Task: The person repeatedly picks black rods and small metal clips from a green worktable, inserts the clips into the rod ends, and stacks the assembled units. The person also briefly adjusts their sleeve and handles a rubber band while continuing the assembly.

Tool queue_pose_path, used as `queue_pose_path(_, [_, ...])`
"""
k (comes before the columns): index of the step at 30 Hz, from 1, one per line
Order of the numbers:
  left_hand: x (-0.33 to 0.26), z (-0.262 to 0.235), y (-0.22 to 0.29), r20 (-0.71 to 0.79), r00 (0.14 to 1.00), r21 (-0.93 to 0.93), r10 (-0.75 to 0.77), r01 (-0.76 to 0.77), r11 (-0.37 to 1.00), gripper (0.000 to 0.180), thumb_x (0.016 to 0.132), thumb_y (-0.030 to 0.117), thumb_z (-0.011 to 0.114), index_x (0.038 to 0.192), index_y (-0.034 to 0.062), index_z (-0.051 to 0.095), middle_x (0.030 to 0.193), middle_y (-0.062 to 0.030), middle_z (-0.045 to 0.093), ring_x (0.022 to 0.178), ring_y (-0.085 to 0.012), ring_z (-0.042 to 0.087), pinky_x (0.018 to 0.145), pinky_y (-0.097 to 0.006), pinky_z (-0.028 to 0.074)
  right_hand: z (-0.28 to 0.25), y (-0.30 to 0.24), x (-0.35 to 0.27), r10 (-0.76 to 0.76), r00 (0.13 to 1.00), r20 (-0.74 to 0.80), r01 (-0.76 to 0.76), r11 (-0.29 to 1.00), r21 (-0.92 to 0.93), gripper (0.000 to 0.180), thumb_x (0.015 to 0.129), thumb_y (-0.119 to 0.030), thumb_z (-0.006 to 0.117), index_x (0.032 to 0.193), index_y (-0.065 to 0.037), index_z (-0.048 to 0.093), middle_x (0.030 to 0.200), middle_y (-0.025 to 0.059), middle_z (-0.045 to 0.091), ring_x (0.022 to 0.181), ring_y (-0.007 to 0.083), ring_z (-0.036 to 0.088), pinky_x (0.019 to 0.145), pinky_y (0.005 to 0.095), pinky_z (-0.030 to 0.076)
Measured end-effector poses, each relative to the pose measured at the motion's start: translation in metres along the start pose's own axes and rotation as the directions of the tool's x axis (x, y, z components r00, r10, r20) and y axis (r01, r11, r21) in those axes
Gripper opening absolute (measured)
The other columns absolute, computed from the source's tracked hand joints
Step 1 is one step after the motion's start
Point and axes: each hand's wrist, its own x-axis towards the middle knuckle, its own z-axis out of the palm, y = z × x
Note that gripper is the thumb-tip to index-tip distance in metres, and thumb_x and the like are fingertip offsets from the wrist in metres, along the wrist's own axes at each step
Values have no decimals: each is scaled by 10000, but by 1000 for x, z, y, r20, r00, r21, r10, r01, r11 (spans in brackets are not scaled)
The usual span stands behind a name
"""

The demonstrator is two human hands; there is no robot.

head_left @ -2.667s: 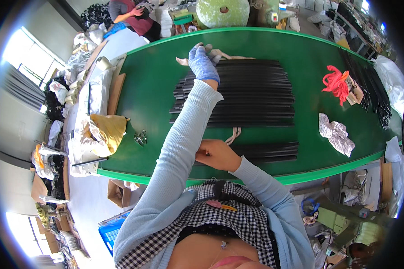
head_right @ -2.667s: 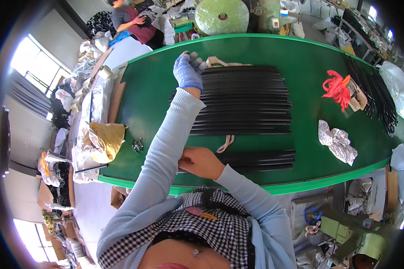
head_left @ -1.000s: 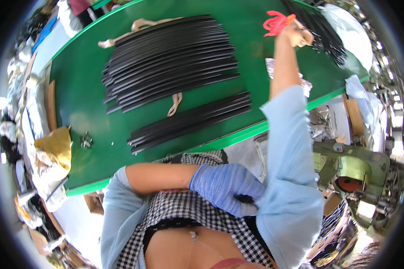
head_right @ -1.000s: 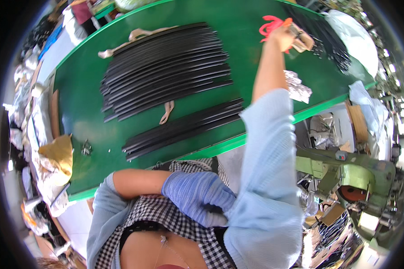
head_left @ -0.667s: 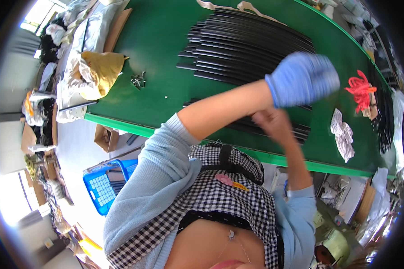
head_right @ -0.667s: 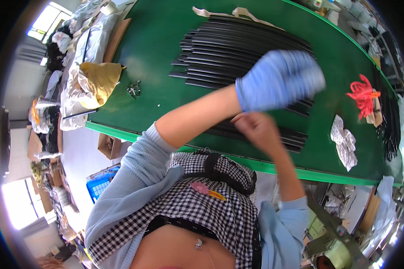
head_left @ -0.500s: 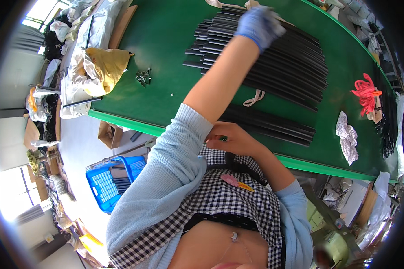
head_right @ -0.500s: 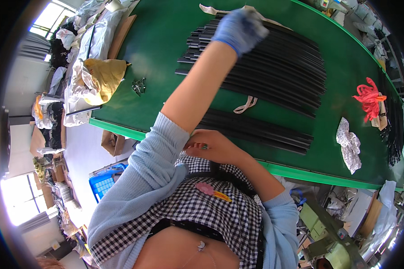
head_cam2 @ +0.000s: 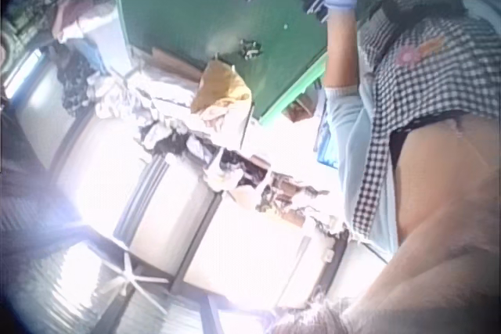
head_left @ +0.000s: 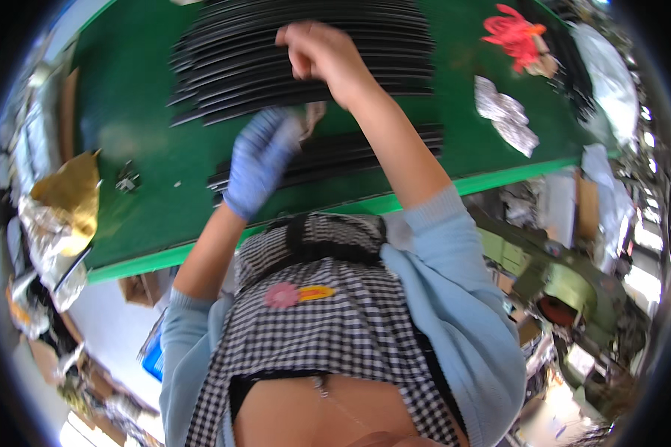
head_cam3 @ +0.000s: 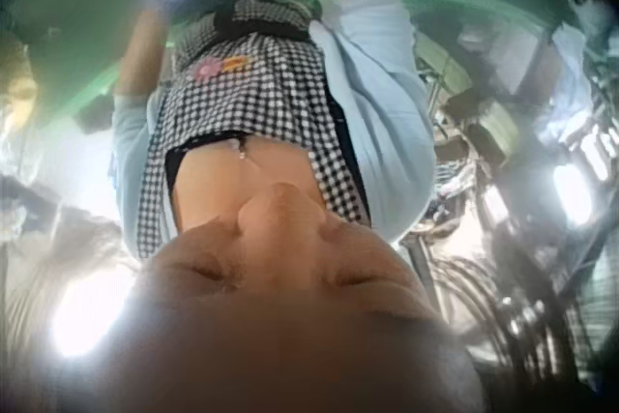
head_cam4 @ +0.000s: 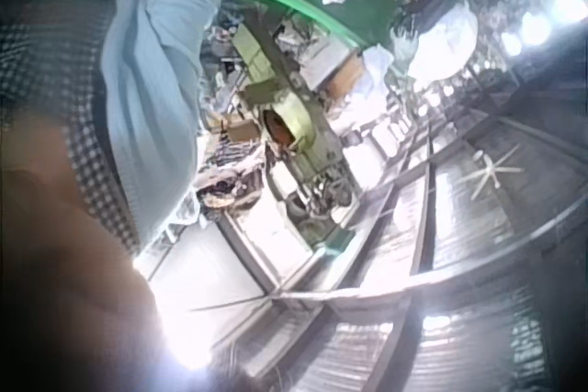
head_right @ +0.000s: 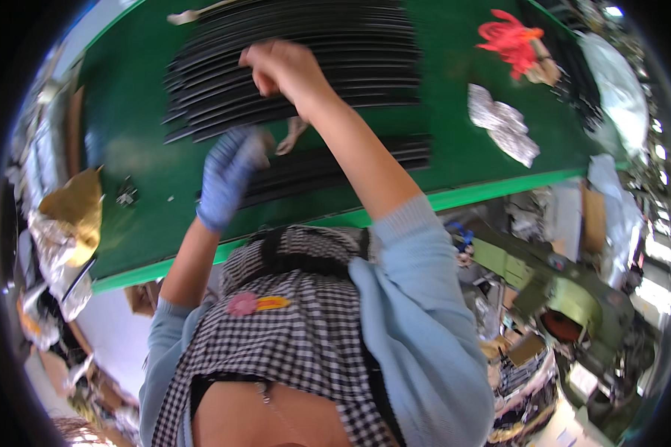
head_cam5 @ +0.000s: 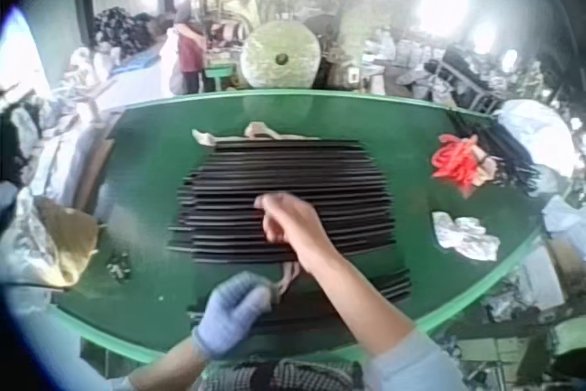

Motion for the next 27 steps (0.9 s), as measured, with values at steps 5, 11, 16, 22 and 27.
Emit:
queue_pose_path(5, [-28, 81, 19, 755, 655, 271, -11, -298, 915, 330, 890, 339, 676, 1040, 46, 701, 911, -157, 680, 832, -284, 681, 755, -374, 537, -122, 3, 78, -39, 745, -666, 210, 961, 179, 114, 870, -183, 711, 865, -94, 641, 656, -10, 560, 482, 78, 493, 413, 222, 395])
queue_pose_path(11, [-59, 107, 22, 867, 459, -188, 193, -58, 981, 354, 859, 356, 656, 1051, 61, 692, 905, -196, 686, 845, -359, 663, 773, -428, 524, -174, -12, 62, -535, 457, -711, -156, 738, -656, 259, 869, -320, 676, 931, -74, 726, 753, 76, 707, 664, 219, 662, 645, 369, 535])
queue_pose_path(16, [-55, 61, 26, 741, 654, 102, 154, -336, 936, 237, 835, 263, 704, 969, 68, 685, 833, -139, 662, 775, -337, 648, 679, -422, 523, -90, -10, 23, -658, 753, -5, 276, 323, -905, 180, 974, -215, 613, 1056, -101, 726, 932, 34, 724, 728, 122, 633, 667, 268, 500])
queue_pose_path(22, [-42, -130, -14, 108, 984, 853, 141, -165, 496, 203, 848, 232, 686, 1012, 114, 703, 922, -109, 694, 831, -308, 667, 727, -406, 552, -12, 30, -84, -284, 953, -107, 106, 643, -759, 160, 980, -106, 596, 1056, -4, 692, 890, 18, 673, 725, 46, 574, 635, 199, 466])
queue_pose_path(27, [-77, -278, -70, -379, 925, 925, 29, 378, 39, 294, 888, 301, 654, 1134, 141, 647, 1058, -93, 659, 875, -305, 668, 747, -425, 550, 35, 89, -123, 73, 914, -400, -238, 895, -379, 178, 992, -132, 582, 1065, -10, 689, 768, -3, 594, 699, 53, 539, 656, 201, 444])
